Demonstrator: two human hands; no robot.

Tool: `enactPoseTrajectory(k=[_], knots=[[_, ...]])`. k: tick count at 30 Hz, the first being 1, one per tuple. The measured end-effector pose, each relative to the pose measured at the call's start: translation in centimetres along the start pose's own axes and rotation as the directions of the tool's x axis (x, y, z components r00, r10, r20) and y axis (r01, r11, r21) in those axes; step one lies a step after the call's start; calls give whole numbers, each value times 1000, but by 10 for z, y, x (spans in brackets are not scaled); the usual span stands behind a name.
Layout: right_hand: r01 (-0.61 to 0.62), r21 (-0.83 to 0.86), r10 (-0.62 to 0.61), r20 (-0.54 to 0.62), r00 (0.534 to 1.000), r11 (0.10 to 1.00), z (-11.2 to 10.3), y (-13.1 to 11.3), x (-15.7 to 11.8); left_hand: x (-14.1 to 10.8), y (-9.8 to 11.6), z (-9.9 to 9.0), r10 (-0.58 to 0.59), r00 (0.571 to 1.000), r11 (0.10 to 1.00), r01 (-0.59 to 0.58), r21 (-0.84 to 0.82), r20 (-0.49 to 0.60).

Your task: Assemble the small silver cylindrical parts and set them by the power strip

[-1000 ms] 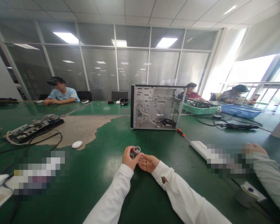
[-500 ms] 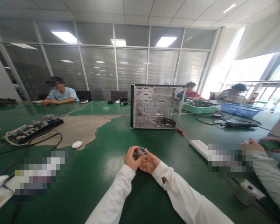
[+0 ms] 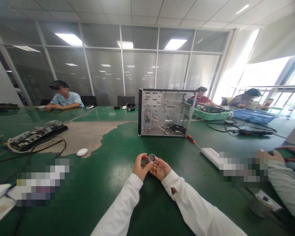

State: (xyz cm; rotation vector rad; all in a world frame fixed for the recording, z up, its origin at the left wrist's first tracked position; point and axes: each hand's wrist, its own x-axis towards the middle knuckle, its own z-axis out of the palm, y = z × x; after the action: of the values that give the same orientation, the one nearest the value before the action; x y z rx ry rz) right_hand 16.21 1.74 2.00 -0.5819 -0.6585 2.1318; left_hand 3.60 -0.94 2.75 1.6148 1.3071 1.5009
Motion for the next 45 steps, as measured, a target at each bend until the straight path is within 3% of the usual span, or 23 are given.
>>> enactPoseTrajectory(k=[4,10,15,18,21,24,26,34,37,41,45], knots=[[142,-91,-142,12,990,986,0,1,0,5,-10,0,-50,999,996,49,-74,-6],[283,-207,-284,25,958,937,3,3,0,6,-7,1,-162,986,975,166,-146,39],[414,-443,-425,79,902,795,1,7,5,8,-11,-1,-199,979,957,202,-207,36],[466,-649,-485,166,858,601,1,8,3,9,-15,-3,-201,979,955,201,-217,23],[509,-828,-565,308,765,237,4,8,-4,9,-16,-3,-204,979,955,205,-213,30],[484,-868,-572,456,681,-116,5,6,-10,9,-13,0,-197,980,958,200,-207,36],[470,-855,-561,504,657,-218,5,6,-10,8,-12,1,-174,984,959,179,-218,41],[464,-831,-591,548,591,-307,7,5,-10,3,-12,2,-137,990,990,138,-17,42],[471,-820,-578,567,587,-325,9,7,-12,3,-13,2,-134,991,991,134,-3,10],[461,-831,-563,551,616,-310,10,6,-13,5,-17,3,-181,983,973,180,-143,8],[470,-862,-539,492,684,-191,12,2,-14,6,-21,3,-243,970,931,237,-277,13]])
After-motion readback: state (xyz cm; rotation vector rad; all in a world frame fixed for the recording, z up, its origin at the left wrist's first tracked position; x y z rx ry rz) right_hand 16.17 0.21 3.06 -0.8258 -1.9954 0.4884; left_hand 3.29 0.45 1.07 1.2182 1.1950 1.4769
